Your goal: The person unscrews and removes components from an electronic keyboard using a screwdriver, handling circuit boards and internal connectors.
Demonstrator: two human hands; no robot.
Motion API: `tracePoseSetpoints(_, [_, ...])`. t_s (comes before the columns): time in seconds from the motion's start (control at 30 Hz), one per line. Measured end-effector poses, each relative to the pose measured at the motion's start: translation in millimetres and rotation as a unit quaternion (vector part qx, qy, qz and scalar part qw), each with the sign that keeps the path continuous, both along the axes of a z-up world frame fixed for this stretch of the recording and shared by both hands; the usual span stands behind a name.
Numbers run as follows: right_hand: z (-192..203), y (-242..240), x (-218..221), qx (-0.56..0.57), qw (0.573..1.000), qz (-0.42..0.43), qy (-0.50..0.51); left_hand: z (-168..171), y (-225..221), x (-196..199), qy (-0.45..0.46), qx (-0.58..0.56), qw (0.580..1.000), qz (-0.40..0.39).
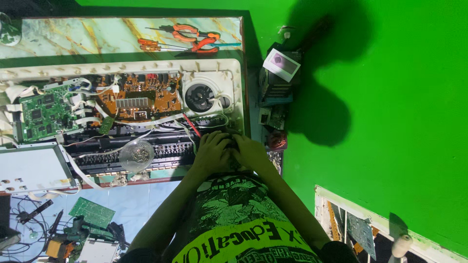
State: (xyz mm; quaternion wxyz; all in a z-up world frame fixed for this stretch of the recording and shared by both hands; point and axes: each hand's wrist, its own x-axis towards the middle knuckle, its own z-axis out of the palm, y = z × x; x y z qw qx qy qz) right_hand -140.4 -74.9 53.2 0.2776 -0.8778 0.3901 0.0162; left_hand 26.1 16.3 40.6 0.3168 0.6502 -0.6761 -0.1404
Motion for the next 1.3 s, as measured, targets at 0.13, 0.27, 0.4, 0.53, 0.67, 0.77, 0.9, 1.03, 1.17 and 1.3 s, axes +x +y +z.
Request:
tracePoseSetpoints(0.13, [8.3, -0.9, 8.9, -0.025, 1.0, -0.007, -0.013, 16.7, 5.8, 11.9, 0.011, -0.015, 1.0, 0.008])
tracePoseSetpoints(0.27, [5.0, -4.6, 15.9, -0.061, 0.997, -0.011, -0.035, 19.4, 12.0, 27.7, 0.025, -0.016, 0.999, 0.024])
tracePoseSetpoints(0.4, [-1.4, -2.2, 24.9, -0.099, 0.993, -0.031, -0.052, 19.2, 17.1, 45.7, 0.028, 0.006, 0.998, 0.055])
tracePoseSetpoints(0.53, [7.3, 6.1, 38.2, -0.039, 0.997, -0.036, -0.056, 22.2, 21.9, 61.3, 0.041, -0.008, 0.998, 0.056])
tracePoseSetpoints(0.67, [11.5, 24.5, 47.9, -0.038, 0.995, -0.047, -0.074, 21.7, 26.4, 69.5, 0.04, 0.01, 0.998, 0.047])
tracePoseSetpoints(0.77, [12.1, 35.9, 48.6, -0.037, 0.995, -0.046, -0.077, 17.6, 32.7, 69.7, 0.044, 0.007, 0.998, 0.042])
tracePoseSetpoints(0.9, [16.8, 45.1, 45.3, -0.013, 0.996, -0.053, -0.069, 7.9, 41.1, 63.8, 0.057, -0.004, 0.997, 0.048])
tracePoseSetpoints(1.03, [11.6, 47.7, 28.8, 0.004, 0.996, -0.053, -0.068, 2.4, 44.1, 49.8, 0.059, -0.009, 0.996, 0.072])
tracePoseSetpoints(1.17, [-5.8, 50.5, 3.8, -0.088, 0.987, -0.007, -0.133, 13.1, 54.0, 29.6, 0.073, 0.033, 0.993, 0.086])
tracePoseSetpoints(1.3, [8.1, 42.1, -19.1, -0.011, 0.995, -0.014, -0.094, 23.7, 55.1, -0.1, 0.062, 0.022, 0.99, 0.125])
